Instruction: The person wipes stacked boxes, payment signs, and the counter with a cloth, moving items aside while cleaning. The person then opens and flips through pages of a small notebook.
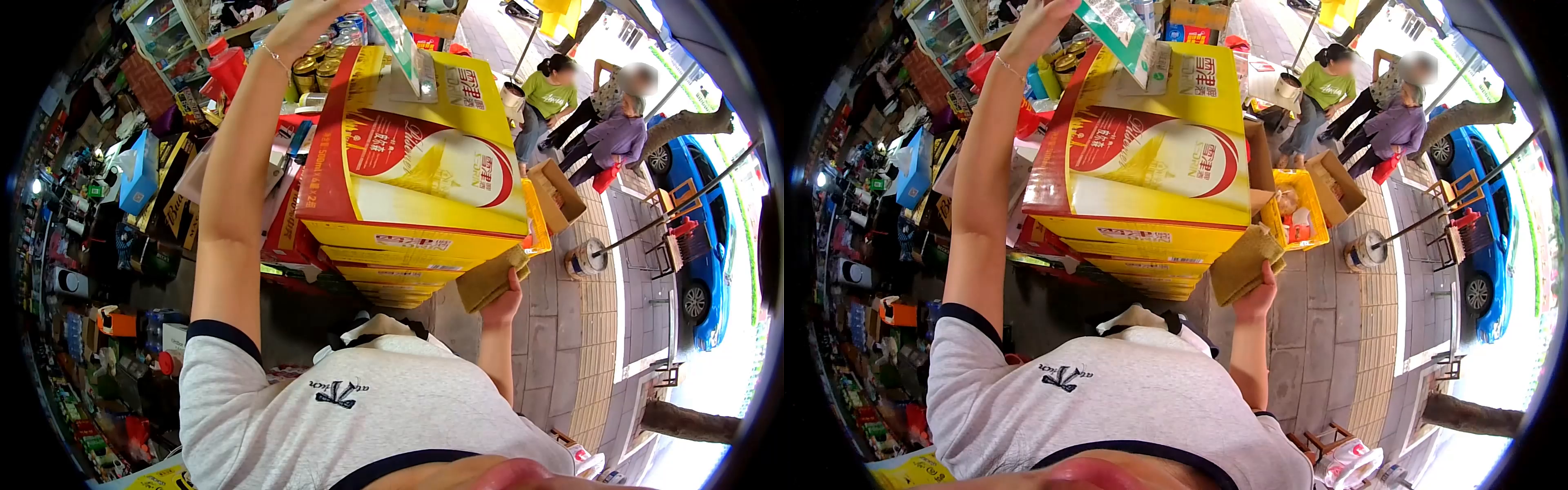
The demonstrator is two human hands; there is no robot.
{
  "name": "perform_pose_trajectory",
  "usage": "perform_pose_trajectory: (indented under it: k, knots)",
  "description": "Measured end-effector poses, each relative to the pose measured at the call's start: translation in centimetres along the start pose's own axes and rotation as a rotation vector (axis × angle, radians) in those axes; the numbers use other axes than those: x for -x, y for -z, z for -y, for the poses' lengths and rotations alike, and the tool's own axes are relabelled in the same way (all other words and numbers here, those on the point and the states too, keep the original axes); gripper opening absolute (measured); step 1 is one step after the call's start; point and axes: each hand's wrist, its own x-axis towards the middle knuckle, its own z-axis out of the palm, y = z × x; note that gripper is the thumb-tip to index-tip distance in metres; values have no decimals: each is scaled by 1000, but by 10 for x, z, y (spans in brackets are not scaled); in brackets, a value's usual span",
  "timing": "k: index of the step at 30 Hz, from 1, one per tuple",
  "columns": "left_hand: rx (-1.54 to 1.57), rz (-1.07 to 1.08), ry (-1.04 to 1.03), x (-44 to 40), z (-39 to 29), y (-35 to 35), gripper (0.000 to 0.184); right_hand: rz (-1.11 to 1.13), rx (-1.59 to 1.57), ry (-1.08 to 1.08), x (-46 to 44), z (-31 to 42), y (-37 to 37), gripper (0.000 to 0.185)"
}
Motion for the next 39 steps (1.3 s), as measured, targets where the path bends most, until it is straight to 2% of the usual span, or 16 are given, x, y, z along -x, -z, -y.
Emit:
perform_pose_trajectory:
  k: [5, 8, 9, 10, 11, 12, 13, 15, 17, 21, 23, 25, 30, 33, 35, 39]
  knots:
    - [100, 44, 12, 4, 1, -4, 59, -10, 7, 13, 0, -3, -2, 45]
    - [87, -206, -28, 9, -6, -17, 57, -17, 11, 19, 2, -5, -4, 45]
    - [233, -451, -82, 16, -18, -24, 51, -19, 10, 12, 4, -6, -5, 45]
    - [517, -25, -346, 43, -37, -14, 35, -15, -8, 14, 5, -6, -3, 45]
    - [202, -455, -325, 62, -70, -37, 32, -19, -6, 24, 3, -7, 0, 45]
    - [-324, -567, -379, 90, -88, -50, 42, -24, -8, 32, 2, -9, 2, 45]
    - [-239, -430, -597, 114, -98, -50, 52, -21, -29, 31, 4, -12, 2, 45]
    - [-796, -528, -790, 177, -104, -33, 47, -9, -65, -1, 6, -13, 0, 45]
    - [-1054, -598, -680, 218, -107, -24, 26, -51, -72, -40, 4, -13, 6, 43]
    - [-1341, -763, -90, 250, -101, -9, 25, -146, 73, -65, 3, -16, 3, 41]
    - [-1317, -809, 34, 253, -97, -7, 30, -158, 118, -101, 3, -20, -1, 41]
    - [-1535, -706, 1, 255, -95, -2, 27, -115, 253, -101, -4, -22, 1, 41]
    - [-1497, -784, 12, 259, -92, 0, 18, -131, 755, 68, -10, -27, 4, 38]
    - [-1313, -879, 218, 261, -95, 0, 16, -172, 824, 93, -12, -24, 12, 38]
    - [-1377, -851, 162, 263, -93, 4, 13, -67, 1110, 139, -8, -26, 6, 31]
    - [-1178, -987, 34, 265, -98, -4, 13, -89, 1107, 128, 3, -40, -9, 30]
